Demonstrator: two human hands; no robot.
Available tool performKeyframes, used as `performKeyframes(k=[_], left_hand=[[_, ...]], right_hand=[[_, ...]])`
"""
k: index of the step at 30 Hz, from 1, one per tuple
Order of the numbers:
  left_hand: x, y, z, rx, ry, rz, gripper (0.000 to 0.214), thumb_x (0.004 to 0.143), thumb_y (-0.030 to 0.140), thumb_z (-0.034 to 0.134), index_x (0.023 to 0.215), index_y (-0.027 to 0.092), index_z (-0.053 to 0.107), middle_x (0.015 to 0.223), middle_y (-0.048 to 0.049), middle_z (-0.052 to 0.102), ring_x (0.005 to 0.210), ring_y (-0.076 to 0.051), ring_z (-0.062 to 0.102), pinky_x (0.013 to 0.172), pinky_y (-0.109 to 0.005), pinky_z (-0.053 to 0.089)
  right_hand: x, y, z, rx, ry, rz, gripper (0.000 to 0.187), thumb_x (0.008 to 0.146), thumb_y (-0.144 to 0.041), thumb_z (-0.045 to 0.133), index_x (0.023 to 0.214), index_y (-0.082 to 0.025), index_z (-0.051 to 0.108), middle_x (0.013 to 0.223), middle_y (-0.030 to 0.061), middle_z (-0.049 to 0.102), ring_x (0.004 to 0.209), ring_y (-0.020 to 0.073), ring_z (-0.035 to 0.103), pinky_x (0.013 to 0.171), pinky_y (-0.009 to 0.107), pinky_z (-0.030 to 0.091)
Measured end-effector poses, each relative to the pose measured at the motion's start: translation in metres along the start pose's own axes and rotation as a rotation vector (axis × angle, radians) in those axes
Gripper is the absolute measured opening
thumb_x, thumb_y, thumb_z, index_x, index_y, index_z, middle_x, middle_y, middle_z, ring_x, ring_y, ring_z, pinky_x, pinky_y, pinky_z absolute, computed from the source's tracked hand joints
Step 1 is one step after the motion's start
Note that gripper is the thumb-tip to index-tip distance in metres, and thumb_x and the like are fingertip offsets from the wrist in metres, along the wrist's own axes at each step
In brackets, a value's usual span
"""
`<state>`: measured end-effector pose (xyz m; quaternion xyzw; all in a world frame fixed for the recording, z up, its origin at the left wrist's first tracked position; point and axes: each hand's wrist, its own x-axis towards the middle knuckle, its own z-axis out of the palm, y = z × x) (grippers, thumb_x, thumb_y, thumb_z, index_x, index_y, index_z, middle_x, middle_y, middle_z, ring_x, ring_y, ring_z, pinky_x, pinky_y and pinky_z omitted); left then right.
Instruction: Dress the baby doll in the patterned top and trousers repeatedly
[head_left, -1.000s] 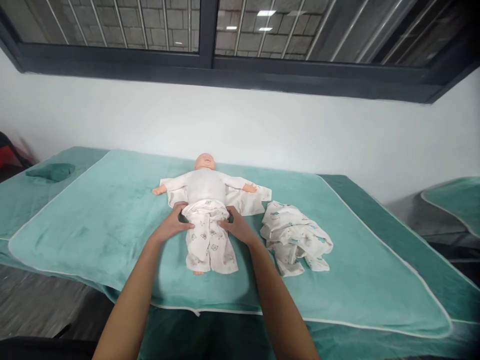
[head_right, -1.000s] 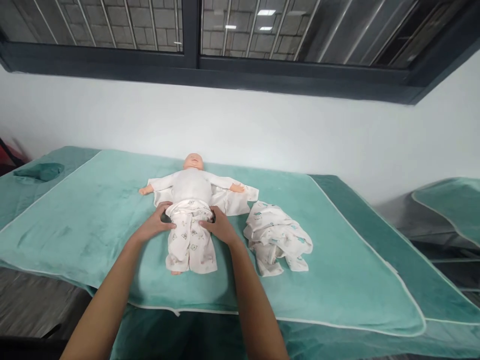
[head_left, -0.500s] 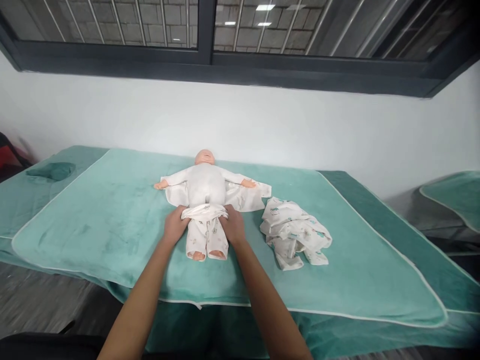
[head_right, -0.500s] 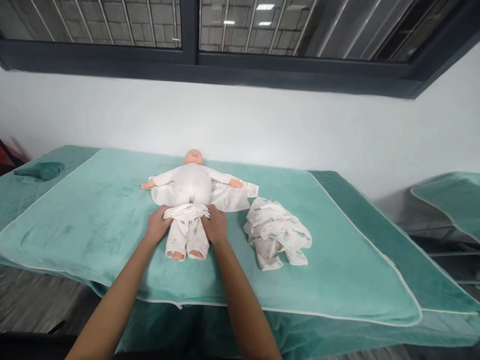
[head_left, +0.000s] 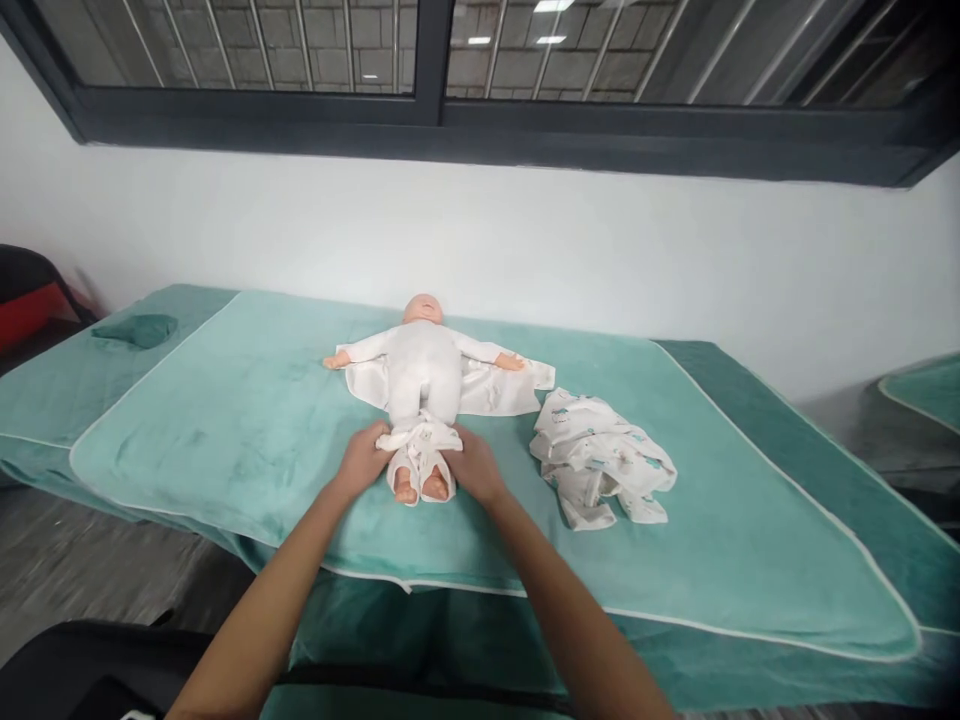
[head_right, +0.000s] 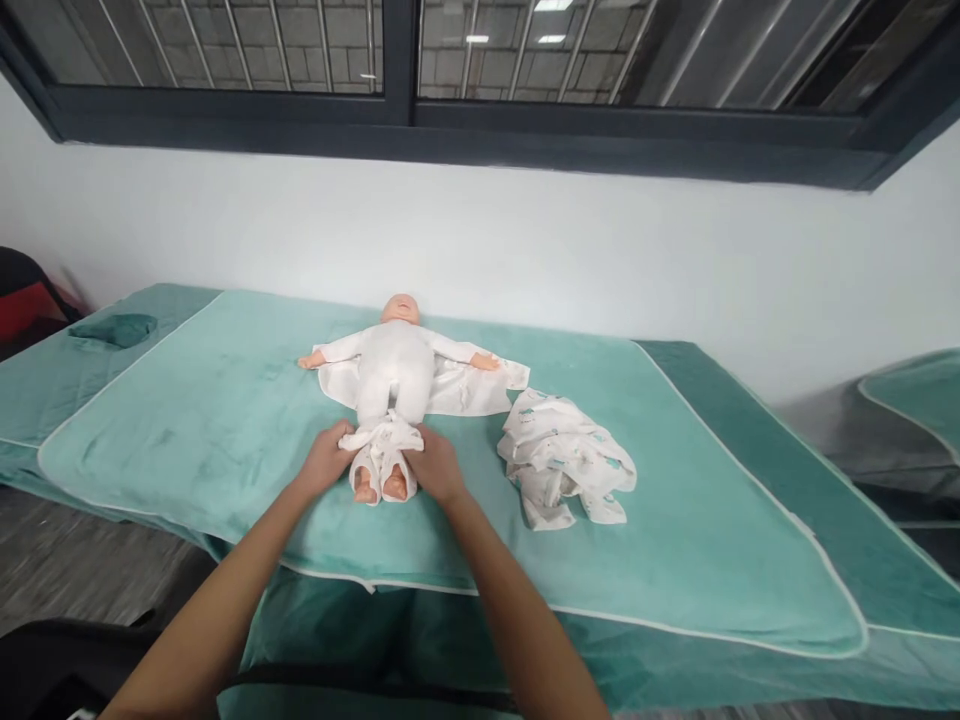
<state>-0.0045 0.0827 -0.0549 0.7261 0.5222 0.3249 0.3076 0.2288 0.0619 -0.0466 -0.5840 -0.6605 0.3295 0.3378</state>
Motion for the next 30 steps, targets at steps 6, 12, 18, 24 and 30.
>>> performKeyframes(k=[6, 12, 18, 24, 30], left_hand=[[-0.023, 0.025, -0.023, -0.035, -0.249, 0.121, 0.065, 0.082, 0.054, 0.069, 0.135, 0.023, 0.048, 0.131, -0.0099, 0.057, 0.12, -0.029, 0.056, 0.099, -0.039, 0.047], [-0.046, 0.044, -0.017, 0.259, -0.29, 0.223, 0.081, 0.066, 0.052, 0.085, 0.134, 0.023, 0.054, 0.129, -0.0131, 0.061, 0.121, -0.037, 0.056, 0.104, -0.048, 0.044], [-0.051, 0.081, -0.04, -0.104, -0.364, -0.071, 0.044, 0.074, 0.046, 0.076, 0.107, 0.019, 0.064, 0.101, -0.0028, 0.07, 0.092, -0.024, 0.065, 0.08, -0.034, 0.052], [-0.045, 0.099, -0.071, -0.465, -0.595, -0.195, 0.052, 0.073, 0.043, 0.078, 0.116, 0.018, 0.065, 0.112, -0.0075, 0.072, 0.101, -0.026, 0.066, 0.083, -0.032, 0.053], [-0.01, 0.135, -0.124, -0.069, -0.616, 0.184, 0.05, 0.095, 0.062, 0.044, 0.094, 0.019, 0.071, 0.098, -0.0045, 0.071, 0.093, -0.021, 0.063, 0.082, -0.03, 0.049]], right_hand=[[-0.014, -0.015, -0.032, -0.148, -0.335, -0.116, 0.057, 0.071, -0.044, 0.079, 0.118, -0.021, 0.056, 0.122, 0.0113, 0.065, 0.111, 0.0334, 0.061, 0.094, 0.042, 0.048], [-0.048, -0.024, -0.013, -0.452, -0.19, -0.144, 0.045, 0.076, -0.04, 0.076, 0.111, -0.019, 0.056, 0.113, 0.0133, 0.066, 0.11, 0.0329, 0.06, 0.098, 0.045, 0.044], [-0.04, -0.058, -0.047, 0.023, -0.492, 0.135, 0.042, 0.072, -0.039, 0.078, 0.108, -0.019, 0.069, 0.11, 0.006, 0.074, 0.1, 0.0279, 0.066, 0.082, 0.033, 0.049], [-0.043, -0.086, -0.084, 0.344, -0.775, 0.204, 0.04, 0.071, -0.045, 0.08, 0.1, -0.018, 0.075, 0.101, 0.0061, 0.076, 0.096, 0.0256, 0.068, 0.082, 0.033, 0.051], [-0.028, -0.12, -0.107, 0.236, -0.705, -0.03, 0.049, 0.083, -0.068, 0.063, 0.088, -0.02, 0.07, 0.088, 0.0031, 0.07, 0.085, 0.021, 0.062, 0.077, 0.033, 0.048]])
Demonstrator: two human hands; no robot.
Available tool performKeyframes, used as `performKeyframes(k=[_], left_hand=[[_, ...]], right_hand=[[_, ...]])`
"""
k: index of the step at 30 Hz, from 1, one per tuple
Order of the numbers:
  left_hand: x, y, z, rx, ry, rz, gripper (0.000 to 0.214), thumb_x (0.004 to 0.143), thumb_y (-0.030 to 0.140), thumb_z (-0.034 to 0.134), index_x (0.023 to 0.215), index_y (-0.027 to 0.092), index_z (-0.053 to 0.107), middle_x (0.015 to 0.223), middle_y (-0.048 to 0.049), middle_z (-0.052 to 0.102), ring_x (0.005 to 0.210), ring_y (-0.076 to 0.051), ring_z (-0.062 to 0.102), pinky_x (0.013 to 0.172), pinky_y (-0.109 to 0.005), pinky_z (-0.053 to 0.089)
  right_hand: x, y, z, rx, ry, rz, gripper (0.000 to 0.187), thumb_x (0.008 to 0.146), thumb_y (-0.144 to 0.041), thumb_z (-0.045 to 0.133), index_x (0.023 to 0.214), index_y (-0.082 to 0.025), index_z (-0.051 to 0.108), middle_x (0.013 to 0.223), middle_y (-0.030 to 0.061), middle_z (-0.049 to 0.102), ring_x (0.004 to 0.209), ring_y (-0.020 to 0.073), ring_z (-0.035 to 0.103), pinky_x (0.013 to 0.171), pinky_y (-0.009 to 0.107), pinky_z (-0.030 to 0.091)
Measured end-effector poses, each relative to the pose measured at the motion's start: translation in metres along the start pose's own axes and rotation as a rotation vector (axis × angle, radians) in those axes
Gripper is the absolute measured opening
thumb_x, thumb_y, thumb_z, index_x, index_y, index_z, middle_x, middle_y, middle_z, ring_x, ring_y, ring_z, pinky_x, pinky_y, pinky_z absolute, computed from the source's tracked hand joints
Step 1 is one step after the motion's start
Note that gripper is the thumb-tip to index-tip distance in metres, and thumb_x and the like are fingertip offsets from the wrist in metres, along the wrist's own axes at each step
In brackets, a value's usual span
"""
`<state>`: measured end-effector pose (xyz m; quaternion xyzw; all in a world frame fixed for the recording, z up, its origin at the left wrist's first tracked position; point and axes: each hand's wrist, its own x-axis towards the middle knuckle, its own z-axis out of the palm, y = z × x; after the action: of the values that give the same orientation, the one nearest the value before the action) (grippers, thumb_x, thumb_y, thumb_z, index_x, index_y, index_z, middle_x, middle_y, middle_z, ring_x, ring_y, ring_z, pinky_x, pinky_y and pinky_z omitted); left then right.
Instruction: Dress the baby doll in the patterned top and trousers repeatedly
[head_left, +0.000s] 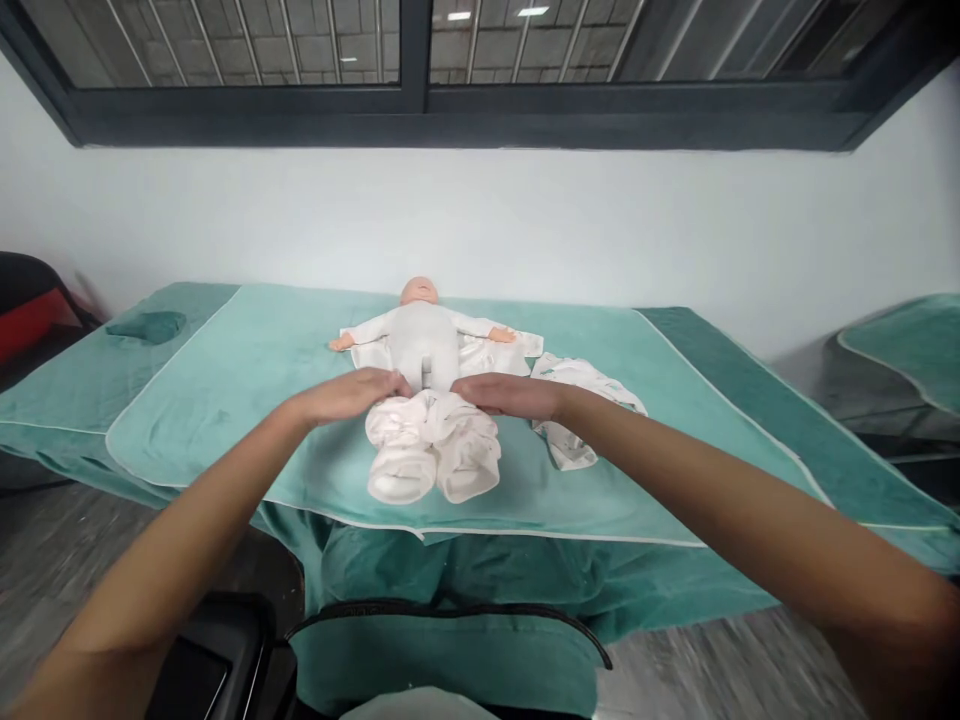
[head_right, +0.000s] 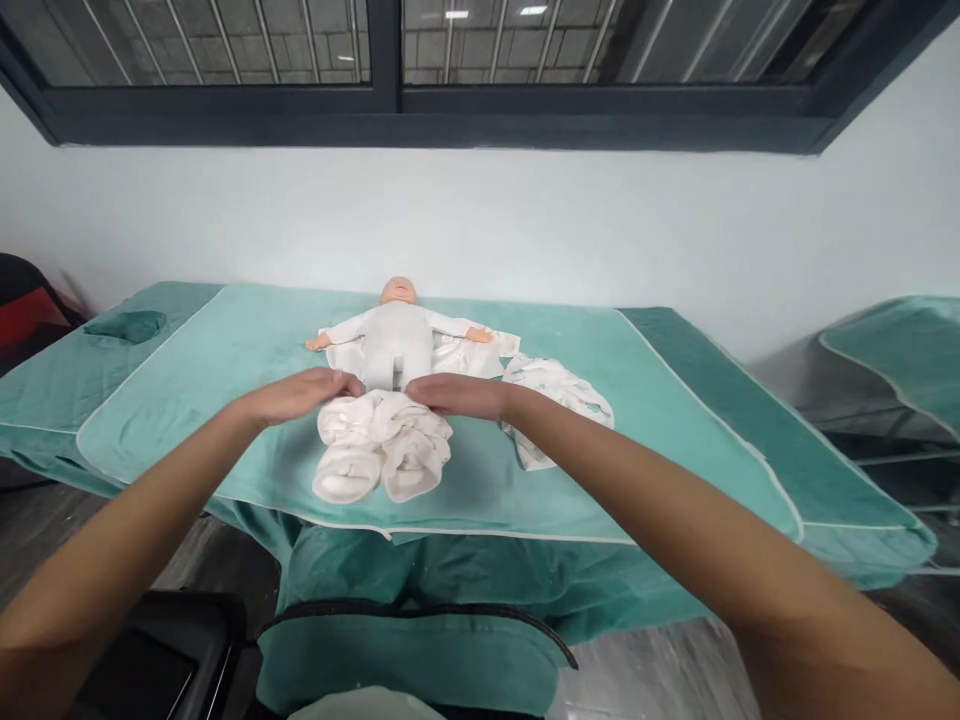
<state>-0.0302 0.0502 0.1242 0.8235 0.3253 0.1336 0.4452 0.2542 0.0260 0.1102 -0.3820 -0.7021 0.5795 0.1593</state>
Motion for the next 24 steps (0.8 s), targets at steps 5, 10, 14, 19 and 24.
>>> performKeyframes(k=[5, 10, 14, 19, 24], left_hand=[[0.01, 0.039, -0.028, 0.31, -0.112, -0.013, 0.051, 0.094, 0.061, 0.046, 0.076, 0.02, 0.069, 0.078, -0.0031, 0.066, 0.071, -0.017, 0.057, 0.067, -0.028, 0.042], [0.015, 0.051, -0.029, 0.506, -0.215, -0.069, 0.041, 0.086, 0.055, 0.058, 0.065, 0.02, 0.064, 0.059, -0.0007, 0.054, 0.052, -0.013, 0.041, 0.052, -0.029, 0.027], [0.012, 0.054, -0.033, 0.407, -0.266, -0.073, 0.033, 0.084, 0.053, 0.061, 0.075, 0.023, 0.071, 0.068, -0.0001, 0.06, 0.061, -0.015, 0.049, 0.056, -0.027, 0.031], [0.007, 0.055, -0.043, 0.387, -0.223, -0.07, 0.028, 0.08, 0.045, 0.067, 0.067, 0.021, 0.064, 0.066, 0.0007, 0.056, 0.061, -0.015, 0.047, 0.058, -0.027, 0.033], [-0.003, 0.063, -0.056, 0.29, 0.007, -0.007, 0.027, 0.074, 0.045, 0.071, 0.079, 0.02, 0.062, 0.08, -0.0001, 0.06, 0.072, -0.016, 0.054, 0.065, -0.027, 0.04]], right_hand=[[0.02, -0.032, -0.004, -0.307, 0.003, -0.018, 0.047, 0.082, -0.066, 0.066, 0.073, -0.02, 0.068, 0.071, -0.0008, 0.062, 0.064, 0.0149, 0.05, 0.063, 0.03, 0.04], [0.032, -0.063, -0.005, -0.559, -0.202, 0.01, 0.021, 0.075, -0.044, 0.075, 0.077, -0.023, 0.074, 0.074, -0.0011, 0.066, 0.066, 0.0152, 0.054, 0.061, 0.028, 0.037], [0.031, -0.08, -0.008, -0.587, -0.207, -0.033, 0.01, 0.072, -0.032, 0.075, 0.075, -0.024, 0.07, 0.07, -0.0032, 0.061, 0.064, 0.0136, 0.049, 0.061, 0.028, 0.035], [0.019, -0.1, -0.016, -0.548, -0.079, -0.119, 0.017, 0.075, -0.029, 0.073, 0.072, -0.021, 0.059, 0.069, -0.0041, 0.051, 0.065, 0.012, 0.042, 0.063, 0.027, 0.034], [0.007, -0.115, -0.02, -0.553, 0.052, -0.18, 0.022, 0.079, -0.04, 0.074, 0.079, -0.02, 0.064, 0.075, -0.0032, 0.055, 0.069, 0.0124, 0.048, 0.067, 0.027, 0.036]])
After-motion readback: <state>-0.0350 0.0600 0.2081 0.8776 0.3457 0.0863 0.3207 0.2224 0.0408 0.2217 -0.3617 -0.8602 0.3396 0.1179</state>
